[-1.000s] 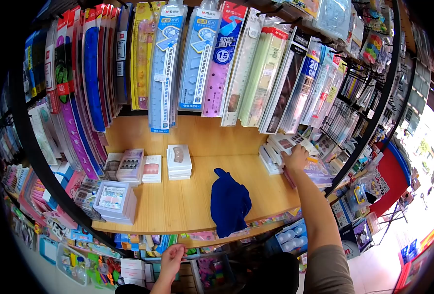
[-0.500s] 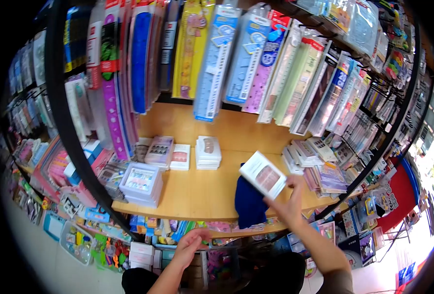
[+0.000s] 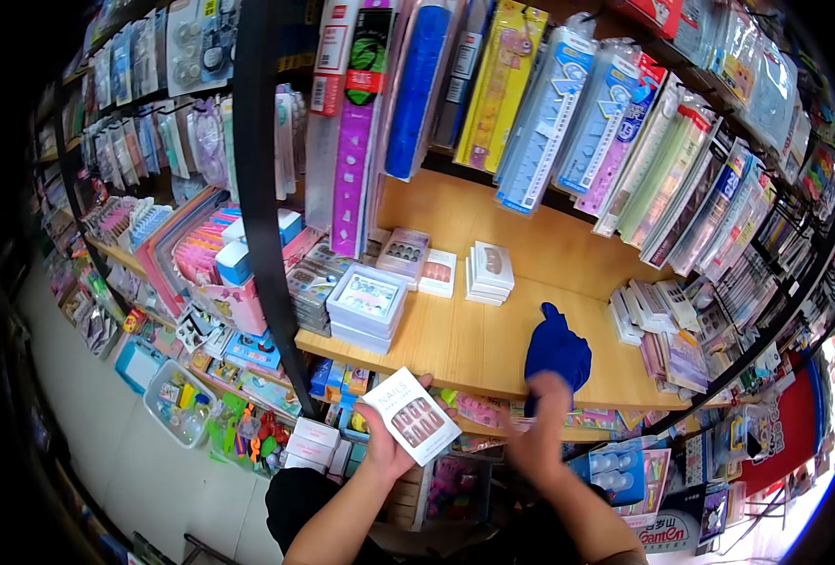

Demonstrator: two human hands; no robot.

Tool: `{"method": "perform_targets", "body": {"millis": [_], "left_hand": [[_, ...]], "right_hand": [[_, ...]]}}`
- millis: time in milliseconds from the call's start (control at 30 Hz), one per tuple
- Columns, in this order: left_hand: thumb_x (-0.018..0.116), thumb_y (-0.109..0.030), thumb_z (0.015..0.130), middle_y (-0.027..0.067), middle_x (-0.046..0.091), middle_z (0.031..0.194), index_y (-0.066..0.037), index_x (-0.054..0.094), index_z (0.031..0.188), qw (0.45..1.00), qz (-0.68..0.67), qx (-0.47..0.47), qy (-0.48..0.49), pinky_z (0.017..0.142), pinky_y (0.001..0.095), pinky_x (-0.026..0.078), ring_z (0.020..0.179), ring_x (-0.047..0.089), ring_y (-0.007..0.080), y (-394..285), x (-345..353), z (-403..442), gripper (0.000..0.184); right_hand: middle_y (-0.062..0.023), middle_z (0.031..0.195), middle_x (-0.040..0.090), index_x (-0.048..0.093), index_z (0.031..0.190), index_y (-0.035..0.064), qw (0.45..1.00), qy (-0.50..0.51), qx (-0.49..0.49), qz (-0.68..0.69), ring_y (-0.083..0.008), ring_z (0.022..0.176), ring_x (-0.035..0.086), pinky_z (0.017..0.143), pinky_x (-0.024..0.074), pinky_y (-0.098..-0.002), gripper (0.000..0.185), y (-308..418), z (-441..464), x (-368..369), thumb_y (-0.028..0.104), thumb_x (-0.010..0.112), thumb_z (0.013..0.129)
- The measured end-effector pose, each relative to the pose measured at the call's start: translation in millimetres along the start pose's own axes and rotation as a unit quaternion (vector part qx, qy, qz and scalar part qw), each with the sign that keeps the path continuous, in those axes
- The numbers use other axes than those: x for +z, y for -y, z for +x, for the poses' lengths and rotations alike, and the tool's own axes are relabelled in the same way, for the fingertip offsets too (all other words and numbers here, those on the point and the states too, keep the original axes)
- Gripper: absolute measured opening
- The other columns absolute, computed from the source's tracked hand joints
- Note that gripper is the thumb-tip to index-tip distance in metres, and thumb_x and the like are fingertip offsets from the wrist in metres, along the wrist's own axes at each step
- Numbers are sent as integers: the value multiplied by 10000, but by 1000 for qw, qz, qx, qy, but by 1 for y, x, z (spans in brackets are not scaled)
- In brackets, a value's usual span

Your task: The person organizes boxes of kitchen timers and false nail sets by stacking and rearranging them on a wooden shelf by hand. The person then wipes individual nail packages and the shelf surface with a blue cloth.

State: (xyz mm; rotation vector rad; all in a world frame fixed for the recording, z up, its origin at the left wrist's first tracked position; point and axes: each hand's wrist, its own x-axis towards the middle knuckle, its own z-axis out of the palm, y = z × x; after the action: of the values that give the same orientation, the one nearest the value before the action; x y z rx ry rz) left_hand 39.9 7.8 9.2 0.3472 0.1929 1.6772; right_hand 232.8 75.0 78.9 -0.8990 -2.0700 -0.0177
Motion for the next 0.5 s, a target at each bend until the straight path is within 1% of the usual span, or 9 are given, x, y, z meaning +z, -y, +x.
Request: {"method": "perform_targets", "body": {"millis": [33, 67, 133, 200, 233, 333, 400, 433, 500], "left_hand": [[338, -873, 634, 147, 570, 1164, -63, 374, 1363, 1000, -5, -8, 6, 990, 530, 410, 990, 596, 302, -1, -3, -1, 1090], [322, -877, 633, 114, 529, 1265, -80, 355, 1383, 1000, -5, -6, 4, 985, 539, 412, 1022, 590, 314, -1, -8, 0, 1095], [325, -876, 632, 102, 490, 1325, -89, 350, 1386, 1000, 13, 6, -16, 972, 543, 421, 1045, 583, 324, -3, -2, -1, 1091], [329, -875, 631, 96, 422, 1407, -109, 335, 1397, 999, 40, 9, -14, 945, 549, 440, 1080, 571, 339, -4, -1, 0, 1083], [326, -878, 628, 109, 445, 1381, -97, 339, 1394, 1000, 30, 1, -7, 939, 541, 445, 1074, 574, 338, -4, -3, 0, 1094], [315, -889, 619, 154, 512, 1292, -55, 355, 1383, 1000, 6, -19, 14, 924, 513, 460, 1059, 582, 336, -2, -9, 0, 1132], [305, -897, 612, 186, 554, 1218, -21, 367, 1372, 999, -1, -34, 31, 914, 490, 468, 1050, 587, 335, -1, -12, 0, 1162], [292, -902, 614, 195, 566, 1185, -8, 371, 1367, 999, -8, -35, 19, 909, 482, 471, 1040, 591, 334, -1, -11, 0, 1172], [267, -910, 616, 214, 590, 1118, 18, 378, 1358, 999, -22, -42, -3, 901, 465, 476, 1020, 598, 333, 1, -8, 1, 1193]], "right_hand": [[-226, 1131, 489, 457, 1192, -2, 997, -36, 29, -53, -412, 1077, 448, 923, 348, -486, 655, -10, 14, -9, 114, 771, 628], [-230, 1139, 475, 455, 1177, 10, 990, -69, 52, -113, -412, 1064, 448, 916, 350, -486, 624, -30, 21, -13, 103, 762, 642], [-199, 1029, 538, 506, 1102, 13, 973, -76, 99, -195, -370, 968, 521, 847, 409, -453, 475, -58, 28, -17, 69, 730, 687], [-164, 916, 568, 535, 1036, 5, 977, 38, 164, -129, -333, 857, 551, 772, 438, -423, 356, -100, 19, -19, 55, 702, 726], [-146, 860, 583, 550, 1004, 1, 971, 95, 195, -95, -315, 801, 566, 735, 453, -408, 296, -107, 17, -19, 48, 688, 746], [-105, 724, 576, 570, 903, 2, 970, 6, 225, 88, -282, 644, 548, 629, 456, -382, 154, -105, 13, -15, 36, 655, 780], [-105, 764, 571, 572, 892, 22, 959, -2, 232, 161, -282, 686, 540, 659, 449, -380, 141, -89, 15, -19, 53, 659, 786], [-106, 784, 568, 573, 886, 32, 952, -8, 236, 196, -282, 707, 536, 674, 446, -379, 134, -80, 17, -20, 61, 661, 789], [-106, 819, 560, 580, 873, 48, 986, -51, 155, 41, -282, 764, 532, 709, 439, -371, 116, -67, 27, -15, 73, 660, 794]]}}
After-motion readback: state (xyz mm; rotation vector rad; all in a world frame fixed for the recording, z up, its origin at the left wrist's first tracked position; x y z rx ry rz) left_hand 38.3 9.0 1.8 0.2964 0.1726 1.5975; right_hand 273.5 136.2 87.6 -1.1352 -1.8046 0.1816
